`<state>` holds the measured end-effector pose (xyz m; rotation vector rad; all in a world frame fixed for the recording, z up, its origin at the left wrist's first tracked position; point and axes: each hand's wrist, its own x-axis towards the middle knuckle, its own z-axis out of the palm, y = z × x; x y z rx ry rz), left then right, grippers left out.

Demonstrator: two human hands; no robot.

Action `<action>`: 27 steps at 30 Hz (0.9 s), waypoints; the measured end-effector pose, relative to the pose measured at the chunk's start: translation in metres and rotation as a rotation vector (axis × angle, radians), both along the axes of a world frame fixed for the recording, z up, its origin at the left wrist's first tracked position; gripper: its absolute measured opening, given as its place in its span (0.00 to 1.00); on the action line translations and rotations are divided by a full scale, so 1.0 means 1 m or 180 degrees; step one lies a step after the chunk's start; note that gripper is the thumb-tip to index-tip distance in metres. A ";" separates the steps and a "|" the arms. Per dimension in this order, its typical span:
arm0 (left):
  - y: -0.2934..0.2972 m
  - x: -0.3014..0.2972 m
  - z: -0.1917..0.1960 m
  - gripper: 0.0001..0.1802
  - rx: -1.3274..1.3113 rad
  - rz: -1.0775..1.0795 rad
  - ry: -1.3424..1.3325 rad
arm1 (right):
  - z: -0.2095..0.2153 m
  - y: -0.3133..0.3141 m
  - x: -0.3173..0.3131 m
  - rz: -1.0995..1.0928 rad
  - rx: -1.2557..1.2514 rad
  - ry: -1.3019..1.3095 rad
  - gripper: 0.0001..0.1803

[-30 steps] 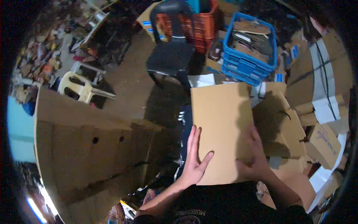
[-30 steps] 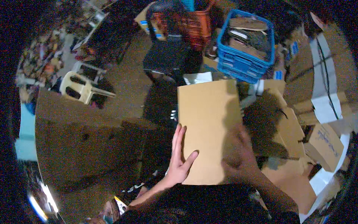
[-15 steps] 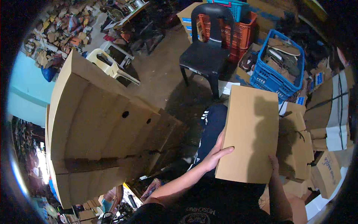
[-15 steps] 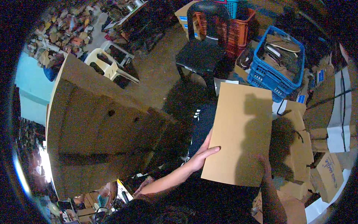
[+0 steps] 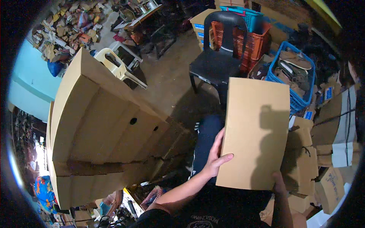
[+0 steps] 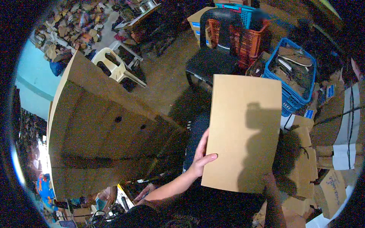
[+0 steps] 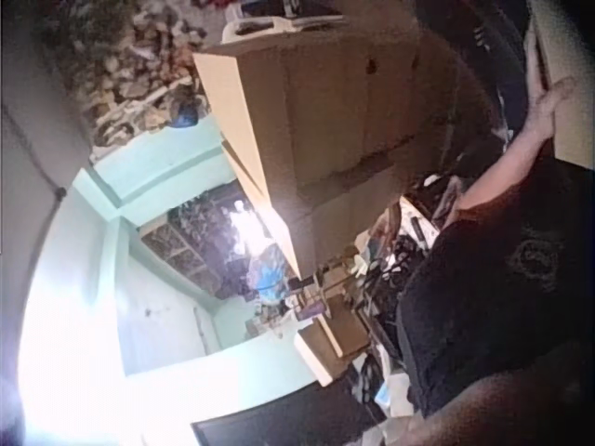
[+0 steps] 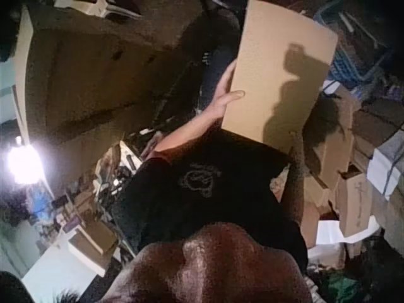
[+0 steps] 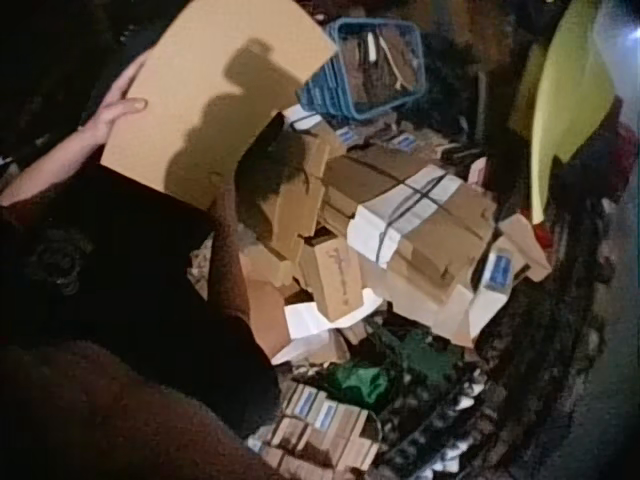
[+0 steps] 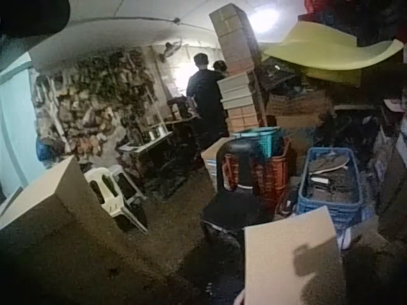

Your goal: Assembling flat cardboard into shoe boxes and stacking them.

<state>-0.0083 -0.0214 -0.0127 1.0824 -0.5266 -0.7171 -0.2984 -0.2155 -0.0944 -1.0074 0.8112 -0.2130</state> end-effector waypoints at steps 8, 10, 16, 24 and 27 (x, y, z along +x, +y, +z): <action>0.017 0.002 0.005 0.56 0.0015 0.0345 -0.0174 | 0.001 0.006 0.034 -0.0112 -0.0383 -0.0097 0.44; 0.020 0.011 0.021 0.57 0.0010 0.0275 -0.0587 | -0.038 0.003 -0.022 0.0135 -0.0435 -0.0439 0.43; 0.031 0.017 0.124 0.57 -0.0273 0.0333 -0.1311 | 0.052 0.007 0.113 0.0717 -0.0621 -0.1966 0.37; 0.069 -0.005 0.221 0.68 -0.0747 0.0727 -0.2479 | 0.118 -0.010 0.126 0.0863 -0.1268 -0.4265 0.31; 0.093 -0.008 0.253 0.79 -0.1001 0.0865 -0.3363 | 0.185 0.020 0.194 0.2102 0.0006 -0.6988 0.32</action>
